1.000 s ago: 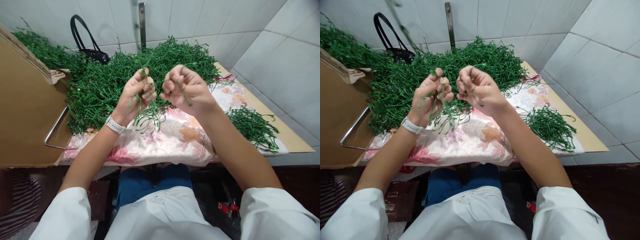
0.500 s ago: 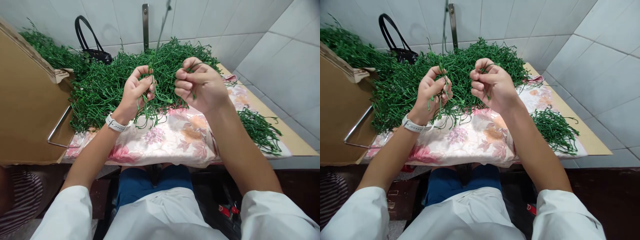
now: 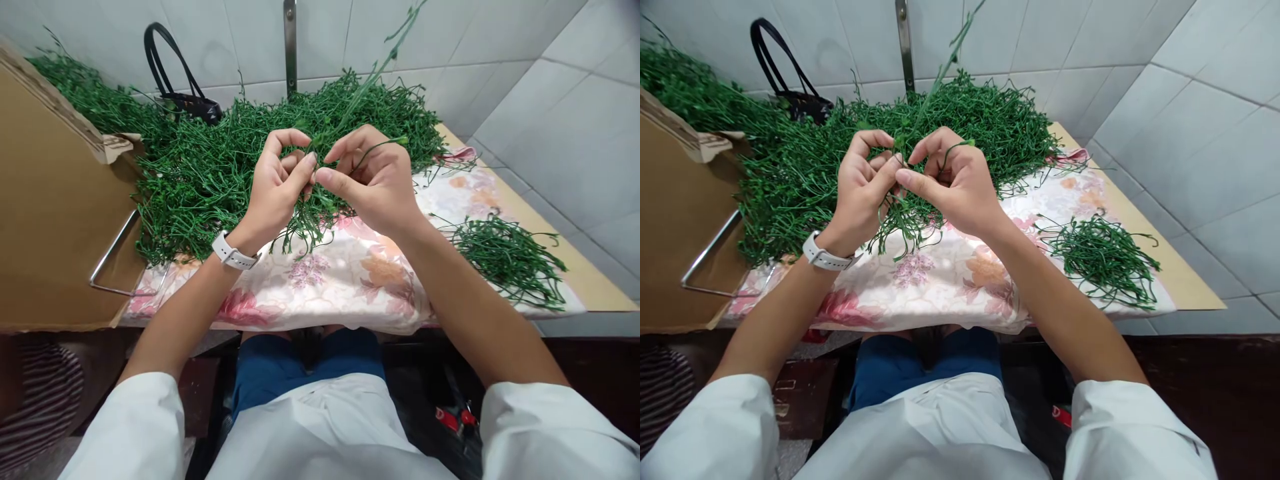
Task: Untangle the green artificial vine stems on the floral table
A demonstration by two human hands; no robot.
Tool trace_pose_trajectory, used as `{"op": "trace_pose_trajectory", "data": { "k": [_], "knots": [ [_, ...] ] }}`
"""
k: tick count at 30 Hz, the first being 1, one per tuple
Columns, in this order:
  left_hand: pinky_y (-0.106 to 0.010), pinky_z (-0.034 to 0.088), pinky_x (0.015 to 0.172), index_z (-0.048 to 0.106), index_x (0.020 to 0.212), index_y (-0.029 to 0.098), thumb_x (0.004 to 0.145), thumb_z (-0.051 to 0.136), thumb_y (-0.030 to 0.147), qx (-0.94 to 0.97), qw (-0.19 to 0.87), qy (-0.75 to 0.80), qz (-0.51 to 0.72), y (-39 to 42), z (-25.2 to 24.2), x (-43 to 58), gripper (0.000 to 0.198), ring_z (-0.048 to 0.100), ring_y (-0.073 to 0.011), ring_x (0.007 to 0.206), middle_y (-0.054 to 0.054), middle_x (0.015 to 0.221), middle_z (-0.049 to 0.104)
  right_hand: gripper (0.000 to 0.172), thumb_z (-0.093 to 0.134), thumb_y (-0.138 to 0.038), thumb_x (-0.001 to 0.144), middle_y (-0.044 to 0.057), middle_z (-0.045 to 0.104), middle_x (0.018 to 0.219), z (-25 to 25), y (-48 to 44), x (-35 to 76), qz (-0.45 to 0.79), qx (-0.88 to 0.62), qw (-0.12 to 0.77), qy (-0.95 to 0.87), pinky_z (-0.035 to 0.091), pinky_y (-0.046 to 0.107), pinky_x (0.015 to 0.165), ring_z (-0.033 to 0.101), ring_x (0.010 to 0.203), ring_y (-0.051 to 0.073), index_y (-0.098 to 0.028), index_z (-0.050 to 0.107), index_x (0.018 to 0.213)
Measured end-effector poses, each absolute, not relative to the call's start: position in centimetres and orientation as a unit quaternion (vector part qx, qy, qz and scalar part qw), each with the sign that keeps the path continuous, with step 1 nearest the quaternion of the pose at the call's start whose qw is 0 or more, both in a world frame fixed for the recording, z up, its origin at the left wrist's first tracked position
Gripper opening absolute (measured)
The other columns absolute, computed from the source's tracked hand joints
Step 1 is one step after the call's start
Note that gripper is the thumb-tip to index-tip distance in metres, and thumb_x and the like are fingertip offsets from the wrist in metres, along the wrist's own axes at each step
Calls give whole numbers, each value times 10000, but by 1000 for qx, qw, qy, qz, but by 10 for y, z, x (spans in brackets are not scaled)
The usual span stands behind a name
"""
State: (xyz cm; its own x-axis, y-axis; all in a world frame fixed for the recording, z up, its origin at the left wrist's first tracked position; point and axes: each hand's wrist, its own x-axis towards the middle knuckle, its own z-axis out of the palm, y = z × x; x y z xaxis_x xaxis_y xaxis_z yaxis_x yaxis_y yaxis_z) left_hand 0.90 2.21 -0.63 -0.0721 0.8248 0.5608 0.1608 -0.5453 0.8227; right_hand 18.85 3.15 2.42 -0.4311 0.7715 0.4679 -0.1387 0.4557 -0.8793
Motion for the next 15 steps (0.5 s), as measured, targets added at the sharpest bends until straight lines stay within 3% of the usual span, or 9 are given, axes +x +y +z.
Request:
{"op": "trace_pose_trajectory", "data": {
  "k": [4, 7, 12, 15],
  "knots": [
    [-268, 578, 661, 508, 1159, 261, 909, 720, 698, 623, 267, 391, 623, 25, -10, 9, 546, 695, -140, 732, 35, 766, 480, 432, 902, -549, 799, -4, 485, 706, 21, 35, 185, 460, -209, 503, -701, 436, 273, 479, 532, 668, 146, -221, 628, 860],
    [-245, 558, 639, 495, 1140, 270, 908, 758, 638, 612, 322, 385, 612, 18, -5, 15, 508, 690, -132, 712, 43, 759, 472, 500, 922, -576, 759, -14, 498, 719, 17, 39, 183, 519, -167, 501, -672, 378, 251, 440, 497, 616, 116, -225, 578, 848],
    [-198, 498, 556, 489, 1067, 270, 931, 791, 453, 554, 425, 372, 612, -3, 13, 26, 378, 628, -91, 610, 56, 729, 510, 538, 869, -610, 789, -71, 368, 646, 23, 33, 185, 640, -149, 425, -622, 203, 238, 366, 236, 484, 75, -260, 465, 852],
    [-172, 443, 500, 459, 1008, 260, 949, 756, 233, 507, 455, 333, 652, -3, 22, 22, 304, 515, -50, 513, 85, 670, 508, 603, 920, -549, 683, -79, 260, 623, 45, 22, 202, 637, -139, 479, -588, 94, 252, 365, 102, 494, 81, -266, 394, 773]
  ]
}}
